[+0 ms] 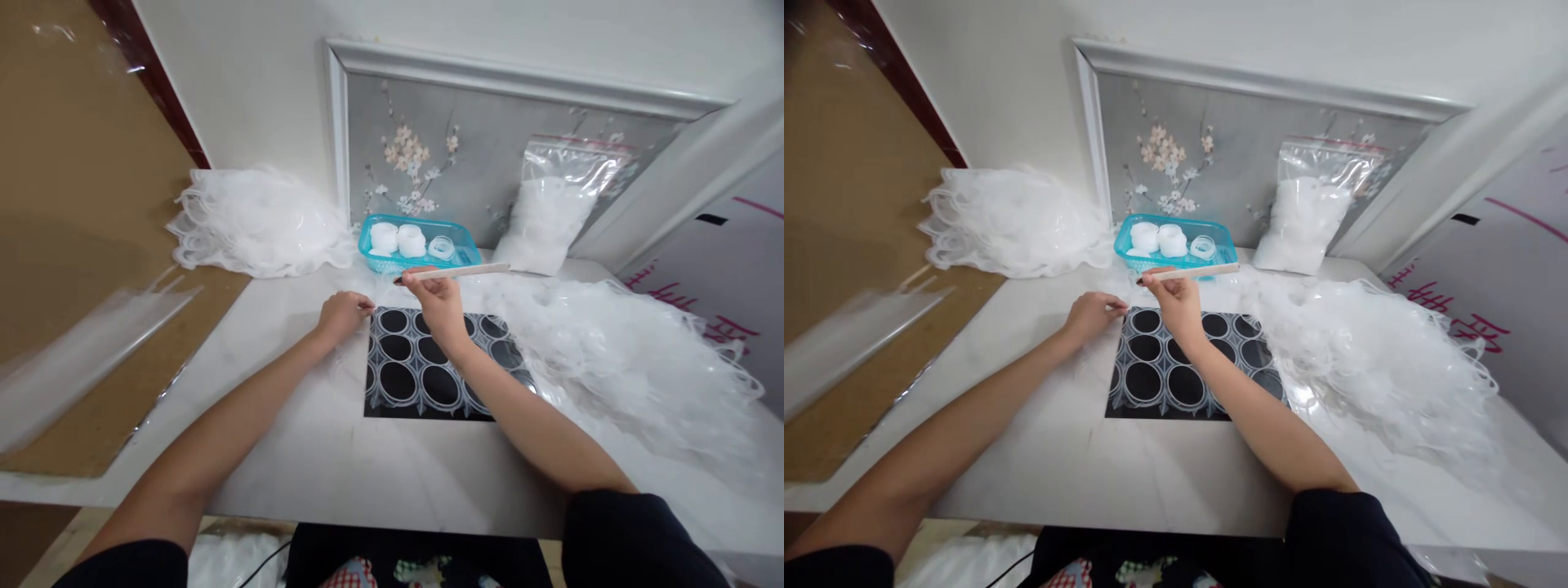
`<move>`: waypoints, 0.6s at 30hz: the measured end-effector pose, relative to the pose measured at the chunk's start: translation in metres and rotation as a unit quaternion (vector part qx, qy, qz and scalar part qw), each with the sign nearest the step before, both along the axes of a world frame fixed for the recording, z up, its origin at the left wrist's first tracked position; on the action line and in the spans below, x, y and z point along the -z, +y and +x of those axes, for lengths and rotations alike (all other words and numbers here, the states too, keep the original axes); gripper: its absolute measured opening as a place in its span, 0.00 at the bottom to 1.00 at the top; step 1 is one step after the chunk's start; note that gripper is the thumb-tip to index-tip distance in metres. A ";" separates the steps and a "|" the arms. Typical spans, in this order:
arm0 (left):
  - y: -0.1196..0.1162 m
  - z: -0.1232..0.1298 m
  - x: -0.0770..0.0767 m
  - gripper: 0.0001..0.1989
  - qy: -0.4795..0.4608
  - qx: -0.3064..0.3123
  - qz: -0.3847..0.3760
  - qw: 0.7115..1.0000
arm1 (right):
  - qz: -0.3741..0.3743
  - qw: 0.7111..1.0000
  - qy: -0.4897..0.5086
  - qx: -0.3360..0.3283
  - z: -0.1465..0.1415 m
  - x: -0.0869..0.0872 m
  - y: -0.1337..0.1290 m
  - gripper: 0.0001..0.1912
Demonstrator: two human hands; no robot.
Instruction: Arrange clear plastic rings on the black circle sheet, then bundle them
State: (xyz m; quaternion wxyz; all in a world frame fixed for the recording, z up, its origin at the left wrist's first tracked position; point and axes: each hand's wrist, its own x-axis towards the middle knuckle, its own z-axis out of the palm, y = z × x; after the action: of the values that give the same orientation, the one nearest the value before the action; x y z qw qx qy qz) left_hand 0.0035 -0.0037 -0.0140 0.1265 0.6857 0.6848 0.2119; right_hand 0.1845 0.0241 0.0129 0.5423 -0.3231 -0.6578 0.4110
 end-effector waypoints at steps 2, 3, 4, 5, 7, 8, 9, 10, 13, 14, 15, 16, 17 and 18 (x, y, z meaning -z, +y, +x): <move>0.002 -0.003 0.001 0.09 -0.005 -0.007 -0.005 1.000 | -0.004 1.000 0.017 0.004 0.002 -0.003 0.004 0.08; 0.002 -0.005 0.001 0.10 -0.005 -0.012 -0.005 1.000 | -0.001 1.000 0.023 -0.001 0.004 -0.005 0.005 0.08; 0.003 -0.007 0.000 0.10 -0.004 -0.019 -0.003 1.000 | 0.004 1.000 0.022 -0.005 0.008 -0.007 0.006 0.08; 0.004 -0.008 -0.002 0.10 -0.001 -0.026 0.000 1.000 | 0.011 1.000 0.010 -0.002 0.011 -0.008 0.008 0.07; 0.003 -0.008 -0.008 0.12 0.010 -0.038 0.007 0.999 | 0.041 0.997 -0.047 0.037 0.020 -0.006 0.009 0.07; 0.001 -0.007 -0.011 0.12 0.017 -0.041 0.009 0.999 | 0.063 0.992 -0.084 0.065 0.024 -0.004 0.010 0.08; -0.002 -0.004 -0.015 0.13 0.022 -0.041 0.009 0.999 | 0.081 0.986 -0.117 0.089 0.027 0.000 0.009 0.08; -0.007 0.000 -0.018 0.13 0.031 -0.034 0.002 0.999 | 0.091 0.980 -0.144 0.098 0.029 0.006 0.009 0.08; -0.028 0.016 -0.022 0.15 0.100 0.033 -0.046 0.993 | 0.042 0.978 -0.202 0.039 0.028 0.027 0.002 0.08; -0.037 0.022 -0.021 0.15 0.135 0.065 -0.058 0.987 | 0.012 0.977 -0.213 0.009 0.026 0.034 0.000 0.07; -0.046 0.026 -0.018 0.15 0.167 0.093 -0.063 0.980 | -0.015 0.976 -0.219 -0.014 0.024 0.040 -0.003 0.08; -0.054 0.030 -0.015 0.15 0.191 0.115 -0.062 0.973 | -0.036 0.974 -0.221 -0.029 0.021 0.045 -0.006 0.08; -0.061 0.033 -0.012 0.15 0.204 0.127 -0.057 0.969 | -0.051 0.973 -0.220 -0.038 0.020 0.048 -0.008 0.09; -0.068 0.035 -0.008 0.16 0.210 0.134 -0.052 0.967 | -0.060 0.973 -0.218 -0.043 0.018 0.051 -0.010 0.10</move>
State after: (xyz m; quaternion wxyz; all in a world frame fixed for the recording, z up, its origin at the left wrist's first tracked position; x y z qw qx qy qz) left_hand 0.0384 -0.0713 -0.0059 0.0427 0.7925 0.6084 0.0079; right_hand 0.2026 0.0142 -0.0379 0.3475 -0.4084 -0.7475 0.3921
